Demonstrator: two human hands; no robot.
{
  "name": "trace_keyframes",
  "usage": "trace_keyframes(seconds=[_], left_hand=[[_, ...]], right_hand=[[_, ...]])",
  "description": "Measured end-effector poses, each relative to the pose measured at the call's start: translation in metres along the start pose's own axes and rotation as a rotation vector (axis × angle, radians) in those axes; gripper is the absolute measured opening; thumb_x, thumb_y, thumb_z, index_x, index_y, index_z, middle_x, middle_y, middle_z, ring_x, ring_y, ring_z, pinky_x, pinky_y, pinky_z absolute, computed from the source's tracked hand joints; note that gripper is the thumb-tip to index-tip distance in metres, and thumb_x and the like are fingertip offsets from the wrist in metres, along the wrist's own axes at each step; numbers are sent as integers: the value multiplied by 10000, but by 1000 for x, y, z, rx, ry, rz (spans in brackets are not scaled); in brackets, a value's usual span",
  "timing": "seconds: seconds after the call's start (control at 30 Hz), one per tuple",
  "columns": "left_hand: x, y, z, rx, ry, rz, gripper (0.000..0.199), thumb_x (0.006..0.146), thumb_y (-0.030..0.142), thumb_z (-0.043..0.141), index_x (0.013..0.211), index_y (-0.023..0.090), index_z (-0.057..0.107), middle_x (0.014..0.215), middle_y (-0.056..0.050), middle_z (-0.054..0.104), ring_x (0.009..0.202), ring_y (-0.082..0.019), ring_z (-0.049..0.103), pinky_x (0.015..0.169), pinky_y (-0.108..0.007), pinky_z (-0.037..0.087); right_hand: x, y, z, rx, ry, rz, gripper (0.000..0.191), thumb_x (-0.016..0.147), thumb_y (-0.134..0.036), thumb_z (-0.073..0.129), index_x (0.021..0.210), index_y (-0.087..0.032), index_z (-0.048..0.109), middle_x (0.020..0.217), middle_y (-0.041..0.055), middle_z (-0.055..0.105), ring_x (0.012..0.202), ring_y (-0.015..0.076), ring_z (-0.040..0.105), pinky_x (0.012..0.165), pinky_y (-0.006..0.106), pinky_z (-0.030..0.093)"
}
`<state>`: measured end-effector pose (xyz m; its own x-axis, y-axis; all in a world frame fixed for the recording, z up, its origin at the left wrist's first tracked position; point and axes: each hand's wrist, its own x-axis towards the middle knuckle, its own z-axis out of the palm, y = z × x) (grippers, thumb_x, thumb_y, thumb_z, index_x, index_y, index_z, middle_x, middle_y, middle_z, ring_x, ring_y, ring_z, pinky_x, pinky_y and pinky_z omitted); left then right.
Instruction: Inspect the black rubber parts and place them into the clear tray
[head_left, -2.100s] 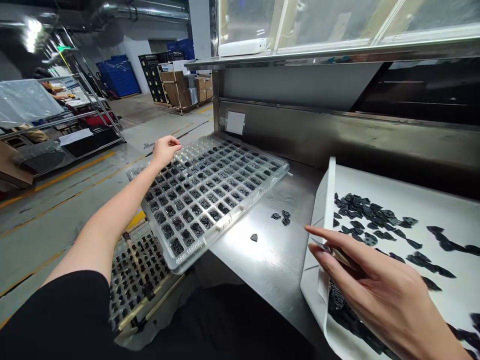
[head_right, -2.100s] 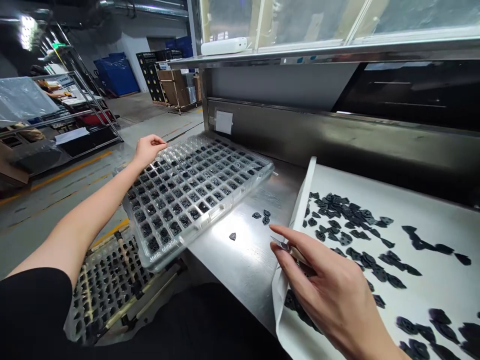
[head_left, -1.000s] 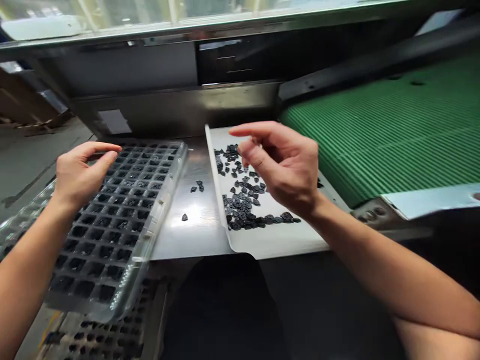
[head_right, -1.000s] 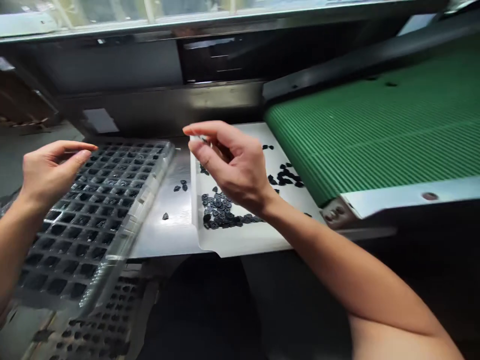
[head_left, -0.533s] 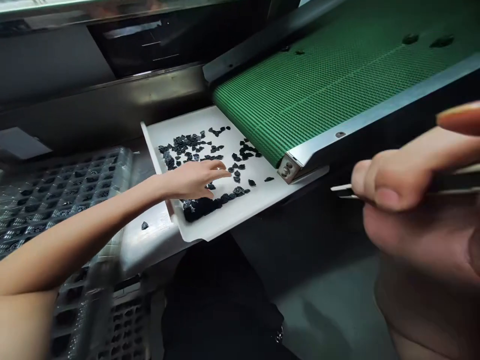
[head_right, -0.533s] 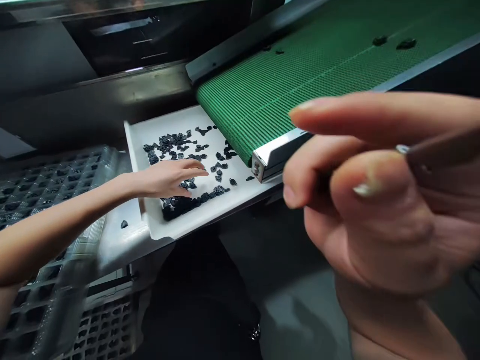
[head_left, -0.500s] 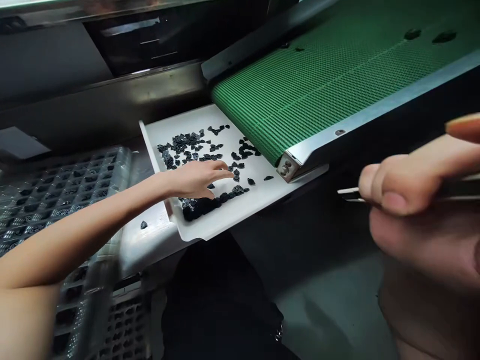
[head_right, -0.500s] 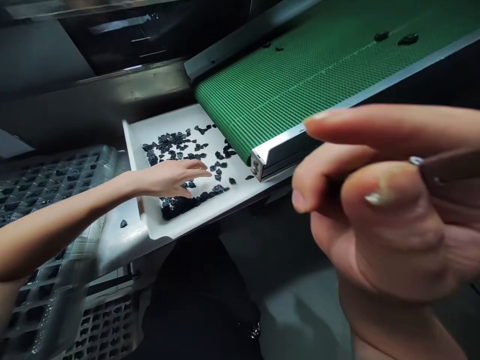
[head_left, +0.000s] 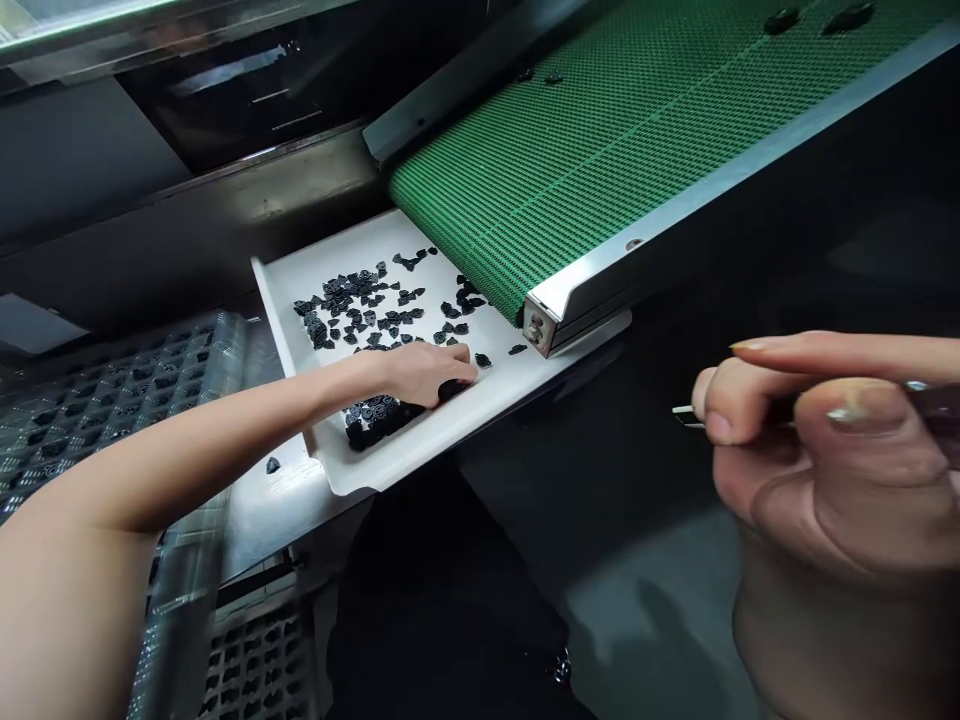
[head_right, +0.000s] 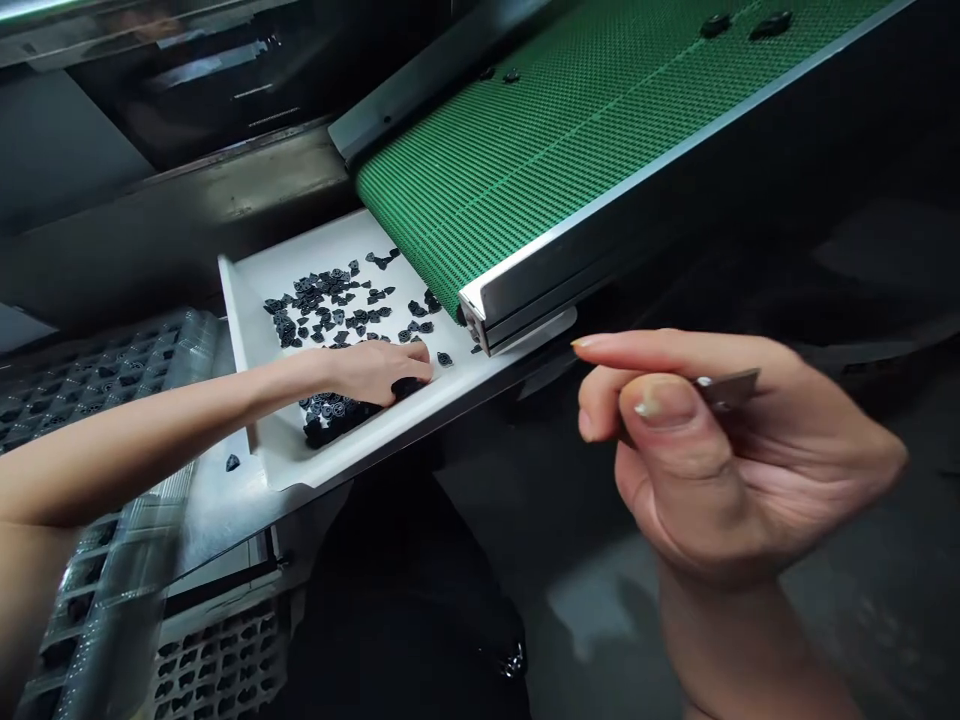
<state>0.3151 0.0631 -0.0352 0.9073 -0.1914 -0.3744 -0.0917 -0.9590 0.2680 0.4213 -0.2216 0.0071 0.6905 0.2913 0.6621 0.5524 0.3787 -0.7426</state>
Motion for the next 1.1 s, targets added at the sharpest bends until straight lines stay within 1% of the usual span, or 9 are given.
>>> trace_keyframes(seconds=[0.1, 0.2, 0.37, 0.47, 0.57, 0.7, 0.8, 0.93, 1.1], left_hand=[[-7, 0, 4, -83, 25, -1, 577, 752, 20, 557, 1268, 253, 669, 1364, -96, 610, 818, -205, 621, 671, -342, 406], [-10, 2, 5, -162, 11, -60, 542, 733, 11, 544, 1209, 235, 671, 1340, -116, 598, 753, -198, 572, 651, -357, 373], [-13, 6, -2, -232, -26, -117, 447, 707, 36, 576, 1109, 205, 675, 1243, -129, 630, 866, -241, 609, 682, -353, 403], [-20, 8, -10, -300, -61, -158, 475, 756, 127, 630, 1223, 210, 658, 1342, -120, 638, 993, -252, 655, 745, -326, 476], [-26, 12, -14, -446, -75, -252, 448, 835, 254, 659, 1283, 238, 655, 1343, -95, 661, 1048, -259, 663, 781, -315, 497], [-24, 26, -4, -539, 38, -342, 248, 987, 399, 553, 1128, 228, 664, 1250, -90, 675, 1027, -264, 637, 812, -348, 464], [-19, 38, 11, -524, 160, -362, 273, 1065, 445, 432, 994, 222, 573, 1113, -96, 655, 940, -258, 603, 800, -372, 423], [-17, 44, 24, -543, 251, -362, 292, 1078, 454, 406, 890, 239, 466, 886, -60, 580, 752, -234, 517, 701, -376, 369], [-17, 38, 28, -616, 313, -375, 299, 1040, 457, 506, 838, 238, 499, 810, -54, 555, 697, -228, 454, 637, -361, 316]], right_hand=[[1, 6, 1, 56, -24, -83, 57, 910, -260, 842, 928, -213, 868, 626, 11, 661, 473, 152, 571, 435, 338, 396], [0, 11, 0, 86, -58, -103, 128, 928, -156, 789, 993, -221, 879, 643, 12, 676, 480, 141, 581, 423, 315, 388], [-3, 13, -6, 88, -114, -83, 189, 956, -137, 746, 1049, -235, 878, 608, 7, 633, 510, 144, 581, 436, 305, 369], [-5, 15, -9, 75, -115, -52, 207, 956, -137, 742, 1072, -244, 876, 631, 11, 645, 527, 151, 586, 459, 315, 375], [-6, 19, -11, 98, -88, -45, 174, 944, -167, 763, 1039, -251, 882, 607, 6, 635, 502, 149, 573, 452, 315, 371], [-6, 22, -11, 135, -79, -24, 142, 938, -180, 782, 1014, -239, 886, 586, 12, 626, 485, 152, 572, 442, 306, 373], [-10, 25, -11, 154, -80, 7, 143, 952, -179, 772, 1023, -236, 883, 599, 13, 627, 501, 146, 571, 465, 302, 389], [-17, 29, -12, 171, -106, 77, 147, 1008, -231, 735, 1077, -247, 864, 649, 12, 643, 555, 138, 575, 516, 295, 404], [-21, 31, -15, 149, -119, 120, 161, 1057, -279, 692, 1109, -260, 843, 661, -8, 606, 597, 129, 571, 572, 283, 424]])
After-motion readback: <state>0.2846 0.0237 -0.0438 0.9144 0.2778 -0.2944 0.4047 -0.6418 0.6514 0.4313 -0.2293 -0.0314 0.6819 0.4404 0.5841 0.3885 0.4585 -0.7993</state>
